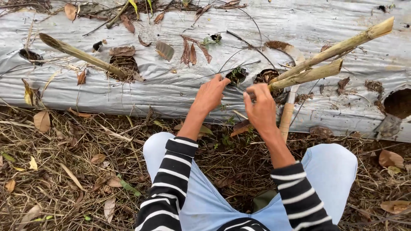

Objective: The person sits on the ground and uses a sickle to loosen soil and remove weeds from holes in a plastic mulch sheet. They pull out the weeds by hand and use the sickle to clear debris around the base of a small plant.

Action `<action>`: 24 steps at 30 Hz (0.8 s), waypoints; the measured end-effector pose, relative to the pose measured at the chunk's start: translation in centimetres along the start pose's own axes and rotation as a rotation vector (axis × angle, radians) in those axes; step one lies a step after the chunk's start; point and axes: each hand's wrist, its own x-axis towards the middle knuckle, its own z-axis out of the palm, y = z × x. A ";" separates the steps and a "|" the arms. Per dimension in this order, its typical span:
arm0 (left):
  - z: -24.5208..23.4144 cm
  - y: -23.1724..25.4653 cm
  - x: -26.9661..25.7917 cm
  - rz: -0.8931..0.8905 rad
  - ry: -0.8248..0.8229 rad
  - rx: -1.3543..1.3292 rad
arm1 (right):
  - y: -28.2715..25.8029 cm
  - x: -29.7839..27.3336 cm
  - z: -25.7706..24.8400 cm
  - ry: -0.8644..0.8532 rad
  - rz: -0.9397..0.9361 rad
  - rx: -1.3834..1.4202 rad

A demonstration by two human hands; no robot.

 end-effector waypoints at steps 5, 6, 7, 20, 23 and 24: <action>-2.2 0.5 -1.2 0.000 0.018 -0.068 | 4.0 5.8 5.4 -0.134 -0.006 -0.049; -2.5 0.7 -1.5 -0.010 0.002 -0.094 | 5.5 6.6 6.3 -0.230 0.043 -0.144; -2.5 0.4 -1.6 -0.010 0.008 -0.098 | 5.4 7.4 6.4 -0.229 0.039 -0.150; -0.5 -1.1 -0.3 0.000 0.096 -0.216 | 7.7 11.3 8.8 -0.649 0.127 -0.260; -1.4 -1.0 -0.5 -0.020 0.095 -0.279 | 7.5 9.3 8.8 -0.393 0.131 -0.010; -1.6 -1.0 -0.4 -0.028 0.094 -0.303 | 8.4 8.7 9.6 -0.264 0.149 0.040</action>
